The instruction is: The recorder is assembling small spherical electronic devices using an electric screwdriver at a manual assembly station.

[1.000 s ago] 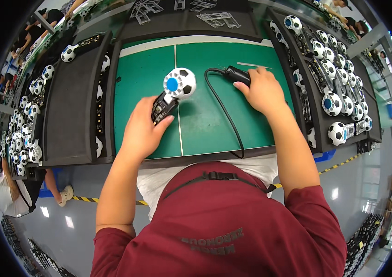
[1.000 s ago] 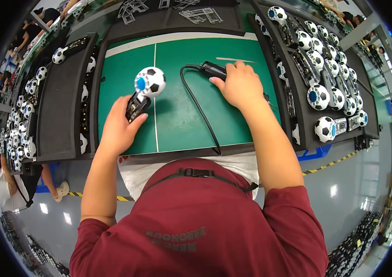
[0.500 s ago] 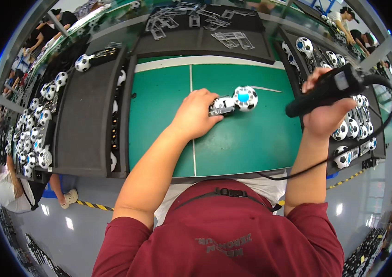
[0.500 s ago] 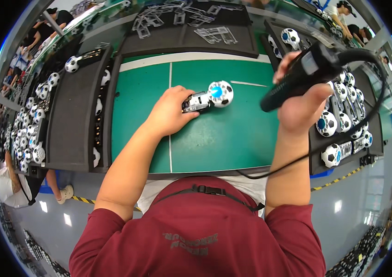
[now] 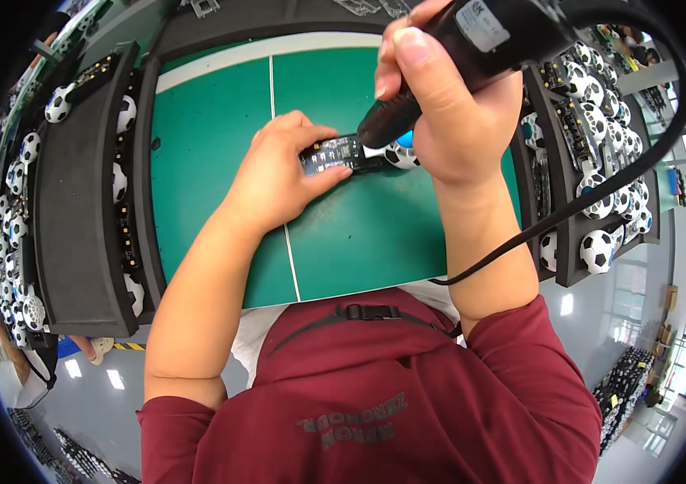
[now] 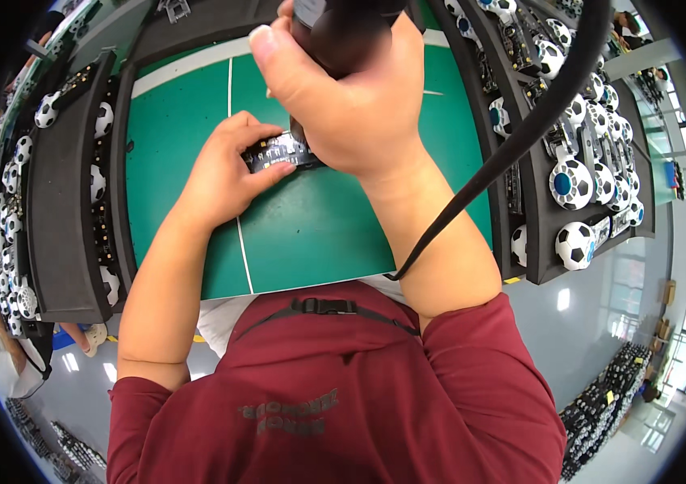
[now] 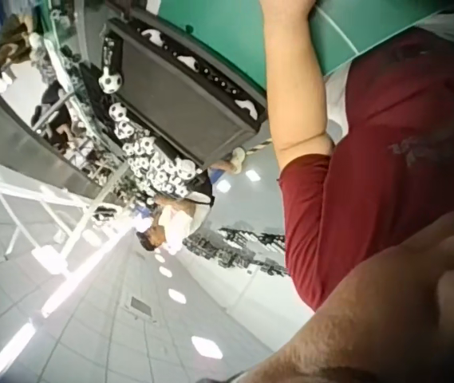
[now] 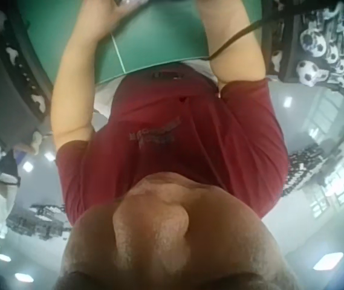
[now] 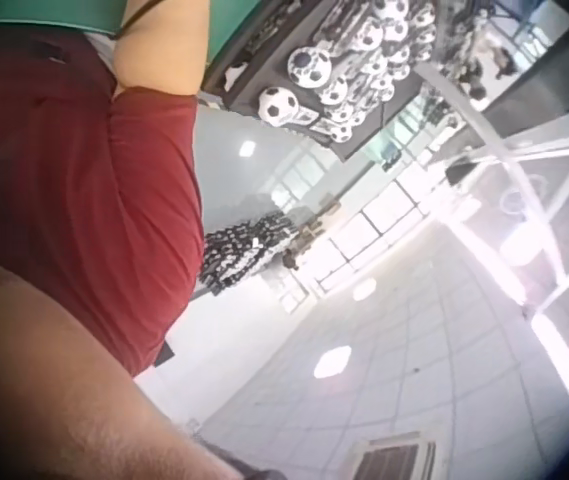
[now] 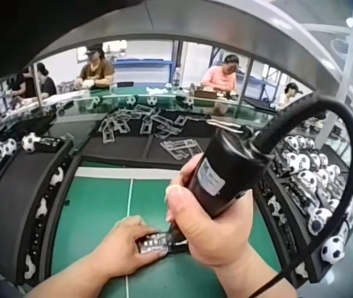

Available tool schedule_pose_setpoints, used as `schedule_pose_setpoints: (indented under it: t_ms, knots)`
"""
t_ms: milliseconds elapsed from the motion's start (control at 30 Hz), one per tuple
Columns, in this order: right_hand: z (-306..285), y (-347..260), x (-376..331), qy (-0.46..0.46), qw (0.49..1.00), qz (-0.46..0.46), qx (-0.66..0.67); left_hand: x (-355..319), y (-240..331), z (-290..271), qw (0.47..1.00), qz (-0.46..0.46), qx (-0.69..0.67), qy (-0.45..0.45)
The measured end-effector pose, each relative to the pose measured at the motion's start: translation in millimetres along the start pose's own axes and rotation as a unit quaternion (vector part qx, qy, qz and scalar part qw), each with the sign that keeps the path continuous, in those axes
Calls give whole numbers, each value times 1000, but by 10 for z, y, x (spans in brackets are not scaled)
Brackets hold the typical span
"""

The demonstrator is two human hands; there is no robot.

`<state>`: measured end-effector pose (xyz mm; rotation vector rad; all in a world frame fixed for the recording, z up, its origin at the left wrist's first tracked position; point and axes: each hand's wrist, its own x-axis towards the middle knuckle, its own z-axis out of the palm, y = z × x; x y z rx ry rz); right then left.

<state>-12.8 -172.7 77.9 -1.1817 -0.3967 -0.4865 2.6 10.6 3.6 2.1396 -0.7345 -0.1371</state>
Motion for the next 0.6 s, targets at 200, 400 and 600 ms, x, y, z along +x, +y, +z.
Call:
schedule_pose_setpoints:
  t_ms: [200,400,600]
  knots:
    - [-5,136,62,-39,997,-61,-9,4,-35,15,1000,20,15,13]
    - [10,149,50,9,998,-65,-26,2,-45,7,999,28,15,7]
    - [5,114,54,-6,998,-36,-48,9,-33,-10,1000,14,18,1]
